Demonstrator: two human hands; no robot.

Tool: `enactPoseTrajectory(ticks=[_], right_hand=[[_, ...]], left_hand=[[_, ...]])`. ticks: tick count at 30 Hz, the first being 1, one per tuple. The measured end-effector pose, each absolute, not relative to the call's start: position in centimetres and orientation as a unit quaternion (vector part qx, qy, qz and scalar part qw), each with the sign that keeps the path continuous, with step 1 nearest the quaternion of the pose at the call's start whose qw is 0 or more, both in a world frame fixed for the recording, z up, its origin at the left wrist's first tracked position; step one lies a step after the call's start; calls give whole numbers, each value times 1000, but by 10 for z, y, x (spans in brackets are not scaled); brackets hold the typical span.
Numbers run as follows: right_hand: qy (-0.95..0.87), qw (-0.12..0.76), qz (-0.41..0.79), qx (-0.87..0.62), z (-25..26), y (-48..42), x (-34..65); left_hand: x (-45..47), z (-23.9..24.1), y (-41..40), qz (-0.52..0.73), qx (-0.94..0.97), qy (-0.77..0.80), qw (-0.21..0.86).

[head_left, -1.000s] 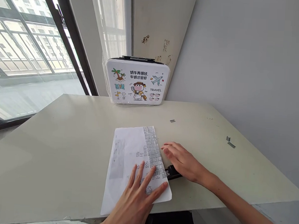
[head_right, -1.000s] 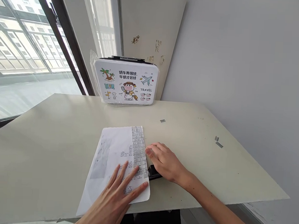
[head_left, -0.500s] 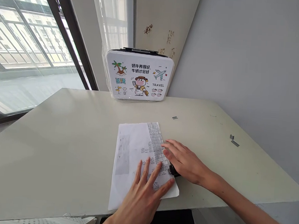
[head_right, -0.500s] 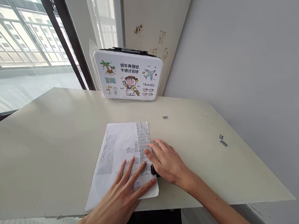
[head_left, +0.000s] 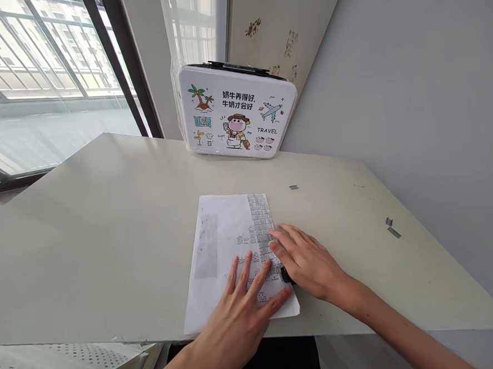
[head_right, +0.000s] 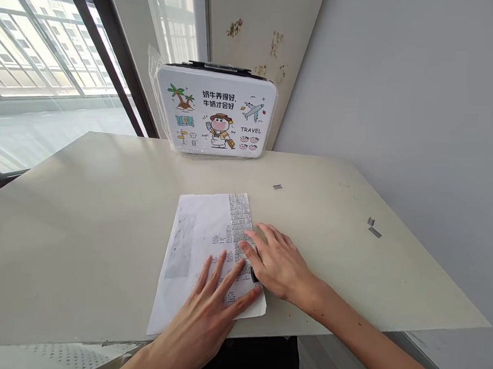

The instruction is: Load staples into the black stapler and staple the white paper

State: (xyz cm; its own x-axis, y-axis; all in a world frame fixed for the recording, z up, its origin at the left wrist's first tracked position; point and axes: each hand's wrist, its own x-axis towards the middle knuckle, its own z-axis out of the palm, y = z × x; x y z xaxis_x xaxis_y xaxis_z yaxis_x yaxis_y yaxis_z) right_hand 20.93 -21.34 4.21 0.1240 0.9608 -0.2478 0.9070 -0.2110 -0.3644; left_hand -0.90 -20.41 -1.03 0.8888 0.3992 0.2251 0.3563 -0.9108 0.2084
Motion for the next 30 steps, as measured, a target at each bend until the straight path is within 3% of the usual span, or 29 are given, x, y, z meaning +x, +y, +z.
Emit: enactPoseTrajectory(ticks=[13, 23, 27, 30], right_hand=[[-658, 51, 144, -738, 31, -214, 206], [-696, 23, 18, -718, 19, -210, 193], [-693, 21, 55, -718, 22, -206, 193], [-675, 80, 139, -720, 32, -207, 202]], left_hand=[[-9, -13, -205, 139, 969, 190, 80], [-9, -17, -201, 154, 966, 189, 80], [-9, -15, -201, 151, 968, 184, 78], [-9, -14, -201, 140, 969, 183, 85]])
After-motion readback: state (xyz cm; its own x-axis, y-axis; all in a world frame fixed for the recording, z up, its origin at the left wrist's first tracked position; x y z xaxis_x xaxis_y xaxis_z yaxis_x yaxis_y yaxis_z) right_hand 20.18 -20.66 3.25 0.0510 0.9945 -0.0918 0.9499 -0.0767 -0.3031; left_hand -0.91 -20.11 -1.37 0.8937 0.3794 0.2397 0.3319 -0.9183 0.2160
